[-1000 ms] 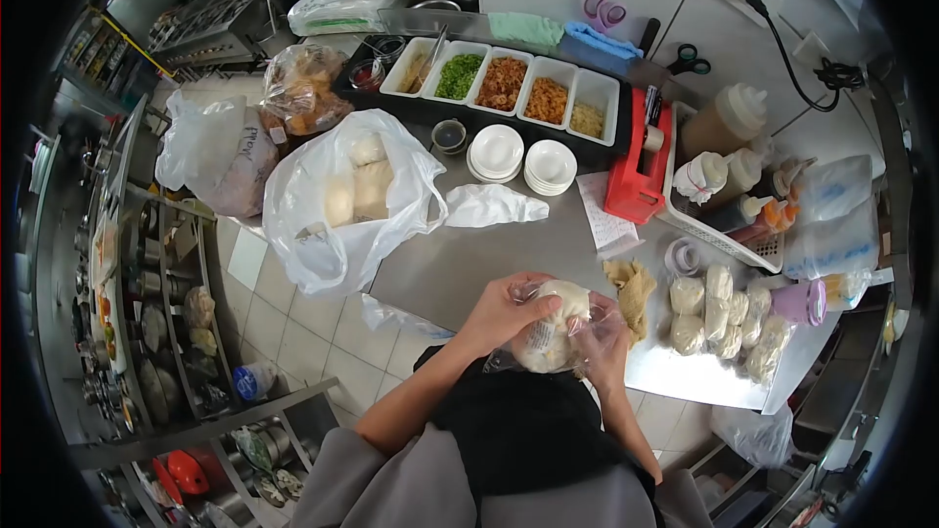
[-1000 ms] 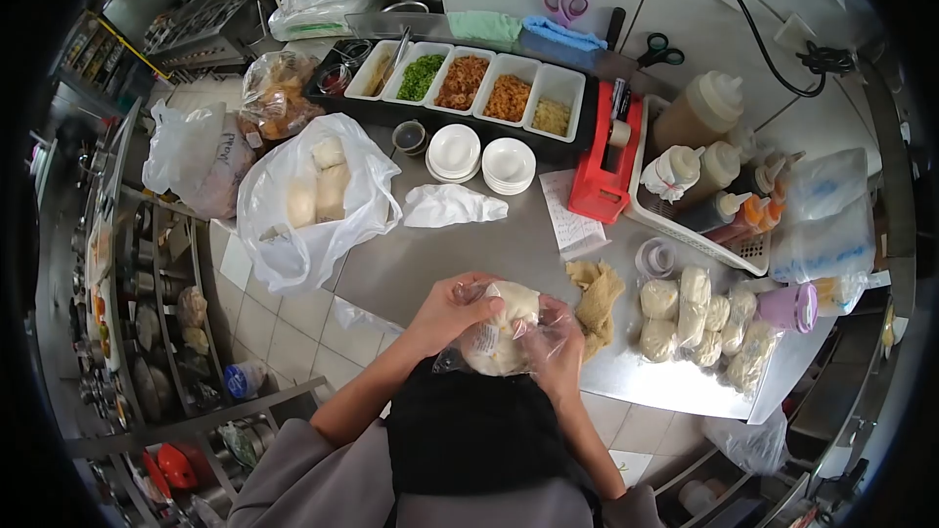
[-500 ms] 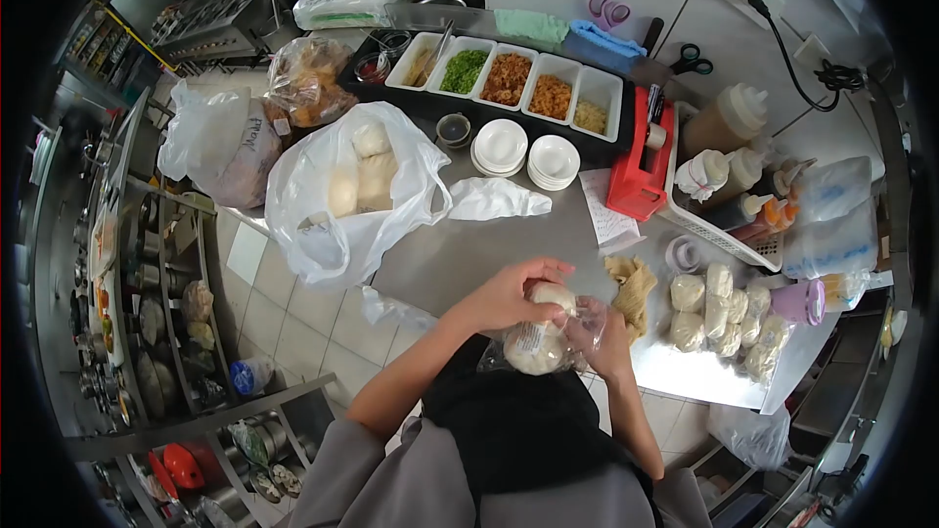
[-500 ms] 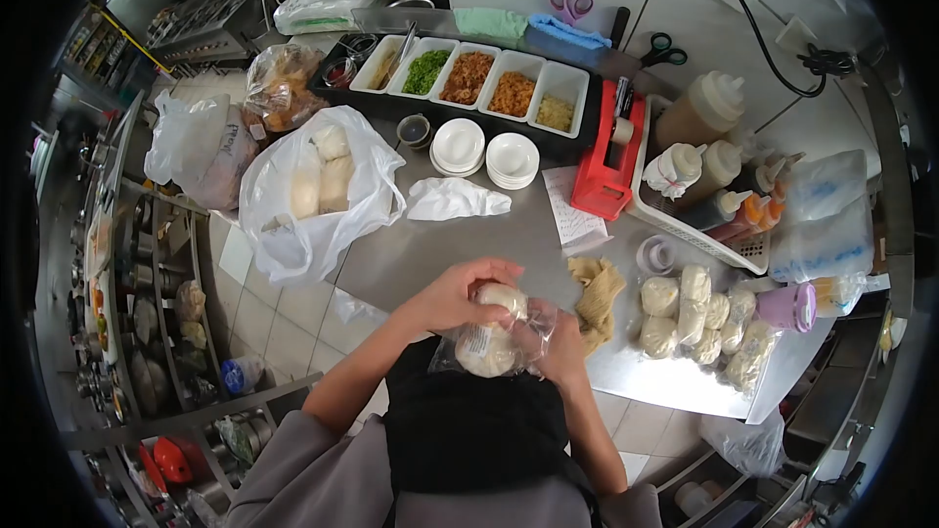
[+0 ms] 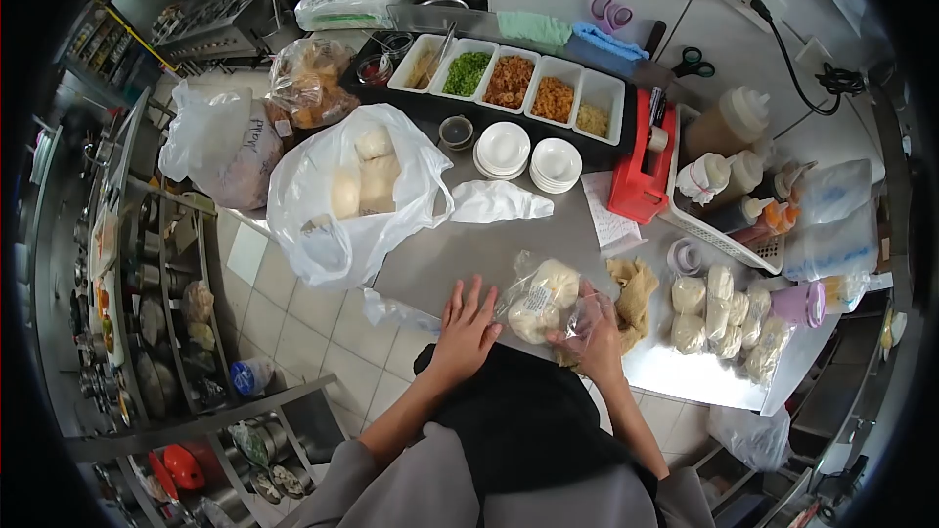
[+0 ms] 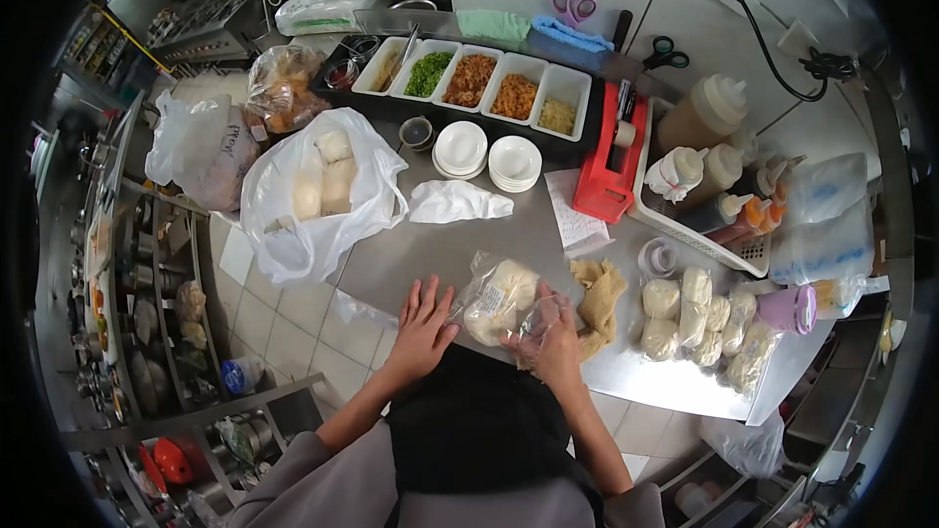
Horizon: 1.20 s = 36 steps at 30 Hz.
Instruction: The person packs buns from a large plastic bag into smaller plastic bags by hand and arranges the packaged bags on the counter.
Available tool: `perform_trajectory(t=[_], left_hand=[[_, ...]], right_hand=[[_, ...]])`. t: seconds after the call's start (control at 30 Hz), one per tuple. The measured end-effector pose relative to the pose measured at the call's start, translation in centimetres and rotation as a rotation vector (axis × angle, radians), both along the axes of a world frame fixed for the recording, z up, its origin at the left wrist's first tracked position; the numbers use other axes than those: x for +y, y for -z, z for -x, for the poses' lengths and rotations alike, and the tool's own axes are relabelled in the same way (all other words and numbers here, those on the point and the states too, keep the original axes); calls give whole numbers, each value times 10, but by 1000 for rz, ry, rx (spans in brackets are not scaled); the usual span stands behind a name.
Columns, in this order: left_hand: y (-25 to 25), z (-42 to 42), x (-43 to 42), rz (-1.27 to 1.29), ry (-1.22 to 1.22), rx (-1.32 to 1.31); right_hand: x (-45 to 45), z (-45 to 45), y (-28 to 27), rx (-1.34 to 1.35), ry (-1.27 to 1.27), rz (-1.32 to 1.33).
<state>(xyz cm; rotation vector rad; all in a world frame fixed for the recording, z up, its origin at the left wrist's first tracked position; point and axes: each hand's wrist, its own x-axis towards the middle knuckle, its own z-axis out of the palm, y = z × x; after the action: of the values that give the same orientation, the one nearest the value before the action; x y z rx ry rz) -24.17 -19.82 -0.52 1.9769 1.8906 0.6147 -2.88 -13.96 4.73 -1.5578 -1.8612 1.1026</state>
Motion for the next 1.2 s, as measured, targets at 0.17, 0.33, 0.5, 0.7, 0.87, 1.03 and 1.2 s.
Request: perform_trajectory(t=[0.17, 0.33, 0.5, 0.7, 0.87, 1.03, 1.2], left_hand=[[-47, -4, 50, 168, -251, -483], [-25, -24, 98, 200, -206, -238], [0, -28, 98, -5, -303, -561], [-10, -37, 92, -106, -247, -681], [18, -14, 107, 315, -205, -1136], [-44, -37, 105, -204, 22, -372], [-43, -85, 82, -248, 472, -100]], right_hand=[[2, -5, 22, -42, -107, -204], [12, -6, 26, -56, -96, -92], [13, -11, 39, 22, -165, -254], [13, -14, 33, 3, -214, -301], [12, -4, 47, 143, -133, -167], [13, 5, 42, 22, -104, -230], [4, -15, 72, -48, -177, -396]])
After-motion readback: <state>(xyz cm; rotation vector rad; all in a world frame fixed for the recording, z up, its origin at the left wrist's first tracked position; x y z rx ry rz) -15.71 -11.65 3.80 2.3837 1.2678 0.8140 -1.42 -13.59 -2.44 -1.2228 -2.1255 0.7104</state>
